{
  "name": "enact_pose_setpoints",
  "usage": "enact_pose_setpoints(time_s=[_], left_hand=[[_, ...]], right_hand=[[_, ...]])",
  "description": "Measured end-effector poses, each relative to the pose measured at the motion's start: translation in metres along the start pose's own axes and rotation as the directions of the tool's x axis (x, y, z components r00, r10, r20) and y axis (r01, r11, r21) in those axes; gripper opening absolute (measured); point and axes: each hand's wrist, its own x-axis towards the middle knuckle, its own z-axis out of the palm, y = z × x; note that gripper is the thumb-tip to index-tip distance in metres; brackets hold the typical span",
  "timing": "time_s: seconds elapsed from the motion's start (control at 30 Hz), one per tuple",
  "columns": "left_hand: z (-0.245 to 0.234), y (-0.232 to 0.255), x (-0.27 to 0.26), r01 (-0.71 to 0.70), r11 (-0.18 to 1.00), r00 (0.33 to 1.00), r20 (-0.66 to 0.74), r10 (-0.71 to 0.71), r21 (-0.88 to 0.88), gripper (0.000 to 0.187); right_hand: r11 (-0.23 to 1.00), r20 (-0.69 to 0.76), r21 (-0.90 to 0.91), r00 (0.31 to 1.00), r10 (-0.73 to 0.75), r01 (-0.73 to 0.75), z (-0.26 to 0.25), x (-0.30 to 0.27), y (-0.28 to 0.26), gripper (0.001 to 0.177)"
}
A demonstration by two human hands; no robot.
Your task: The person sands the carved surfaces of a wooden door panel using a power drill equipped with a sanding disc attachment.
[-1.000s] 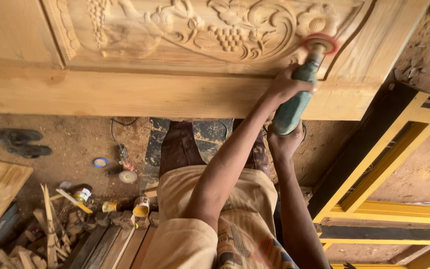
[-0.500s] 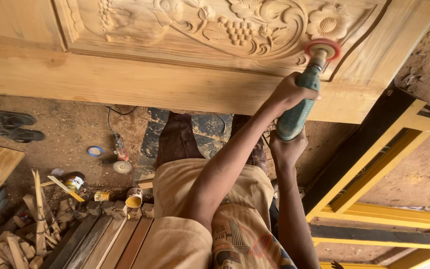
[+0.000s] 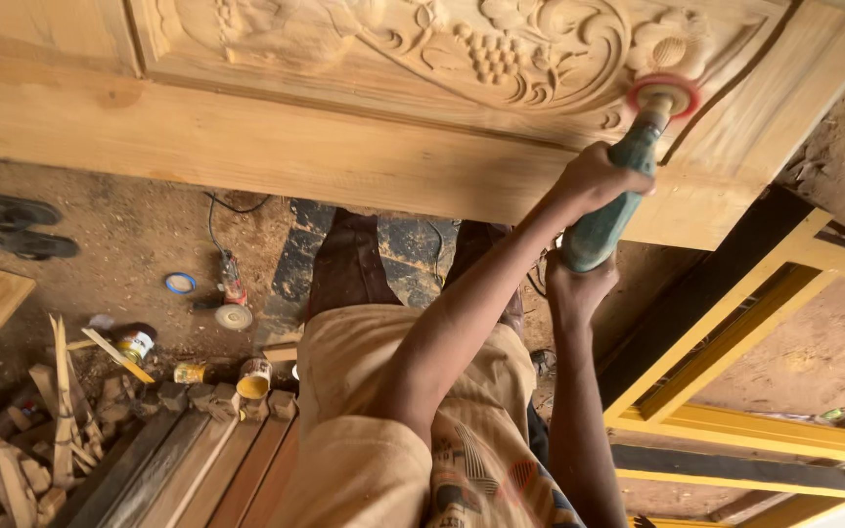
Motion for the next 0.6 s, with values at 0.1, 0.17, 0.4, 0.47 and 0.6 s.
enact_pose_setpoints(time_s=[0.1, 0.17, 0.4, 0.47, 0.6], left_hand=[[-0.003, -0.004, 0.008, -0.066, 0.996, 0.996, -0.056, 0.063, -0.065, 0.039], [0.004, -0.011, 0.0, -0.051, 0.997, 0.997, -0.065, 0.048, -0.051, 0.044], [0.031, -0.026, -0.005, -0.069, 0.992, 0.987, -0.15, 0.053, -0.102, 0.066], [0.026, -0.027, 0.005, -0.061, 0.988, 0.991, -0.13, 0.043, -0.14, 0.066], [0.025, -0.04, 0.004, -0.08, 0.995, 0.991, -0.111, 0.074, -0.058, 0.056]], right_hand=[[0.999, 0.011, -0.024, 0.999, 0.038, -0.038, -0.012, 0.001, 0.013, 0.032], [1.0, 0.075, -0.005, 0.997, -0.029, 0.03, -0.014, 0.004, 0.017, 0.034], [0.994, 0.147, 0.072, 0.985, -0.086, 0.076, -0.038, 0.006, 0.048, 0.034], [0.987, 0.242, 0.077, 0.958, -0.153, 0.138, -0.04, 0.018, 0.055, 0.025], [0.99, 0.21, 0.098, 0.97, -0.12, 0.102, -0.04, 0.008, 0.04, 0.03]])
